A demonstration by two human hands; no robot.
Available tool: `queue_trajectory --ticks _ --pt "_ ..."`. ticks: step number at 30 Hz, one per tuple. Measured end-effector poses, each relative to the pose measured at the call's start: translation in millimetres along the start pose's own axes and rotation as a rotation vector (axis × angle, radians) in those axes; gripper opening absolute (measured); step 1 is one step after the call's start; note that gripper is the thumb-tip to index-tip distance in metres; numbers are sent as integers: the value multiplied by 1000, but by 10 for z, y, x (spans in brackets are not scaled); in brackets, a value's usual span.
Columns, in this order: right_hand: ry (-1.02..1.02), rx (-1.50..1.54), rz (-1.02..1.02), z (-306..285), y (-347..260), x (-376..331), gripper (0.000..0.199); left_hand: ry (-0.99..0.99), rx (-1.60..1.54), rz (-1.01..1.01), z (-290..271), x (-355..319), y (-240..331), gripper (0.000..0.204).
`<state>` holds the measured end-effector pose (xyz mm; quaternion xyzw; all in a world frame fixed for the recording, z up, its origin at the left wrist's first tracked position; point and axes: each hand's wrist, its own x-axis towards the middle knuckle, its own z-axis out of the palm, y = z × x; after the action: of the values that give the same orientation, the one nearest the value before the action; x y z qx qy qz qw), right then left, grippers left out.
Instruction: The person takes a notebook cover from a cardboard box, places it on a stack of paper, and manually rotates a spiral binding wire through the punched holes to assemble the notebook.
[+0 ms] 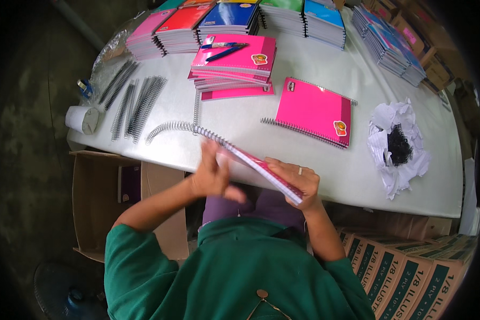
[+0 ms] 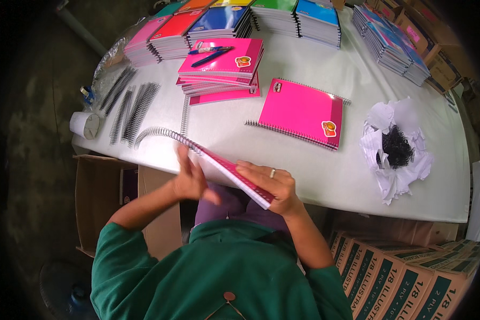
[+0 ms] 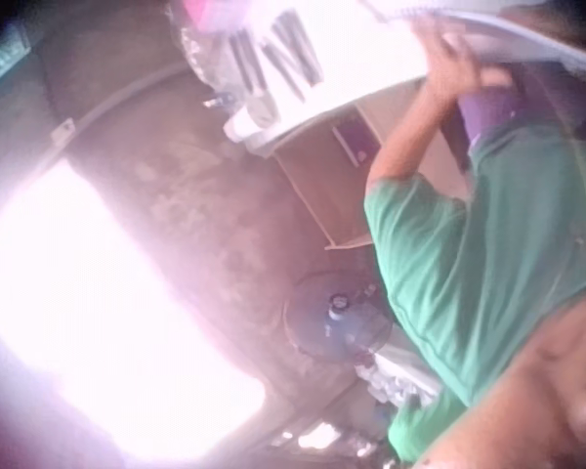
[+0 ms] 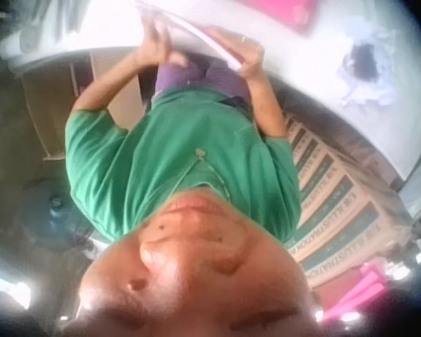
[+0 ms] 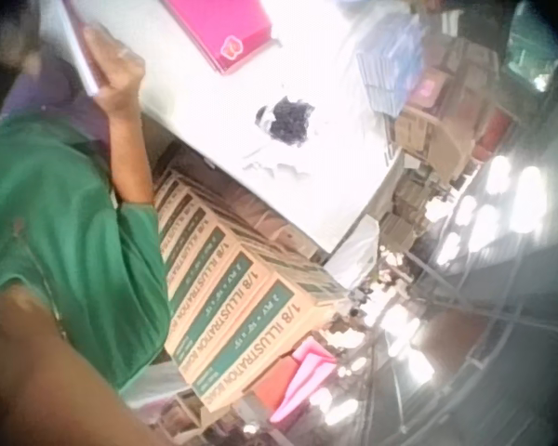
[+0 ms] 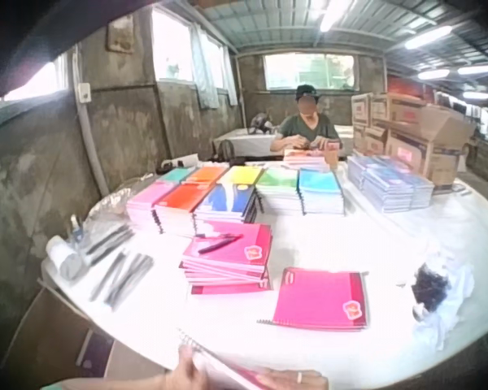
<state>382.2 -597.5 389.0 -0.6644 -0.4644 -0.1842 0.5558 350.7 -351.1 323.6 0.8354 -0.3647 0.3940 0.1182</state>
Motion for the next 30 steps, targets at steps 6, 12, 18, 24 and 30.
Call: queue_trajectory --ticks 6,12,18,24,30 --pt "1 -23 -24 51 -31 -3 31 391 195 -46 -56 525 -426 99" --pt "-4 -37 -14 -17 -4 -48 34 157 -30 331 -223 710 125 92" --pt "37 -55 -8 30 27 -44 36 -56 -103 232 -10 462 217 91" --pt "11 -20 -5 137 -26 -3 40 -61 129 63 -78 578 157 106" --pt "43 -10 -7 159 56 -43 45 273 205 295 -229 1086 208 92"
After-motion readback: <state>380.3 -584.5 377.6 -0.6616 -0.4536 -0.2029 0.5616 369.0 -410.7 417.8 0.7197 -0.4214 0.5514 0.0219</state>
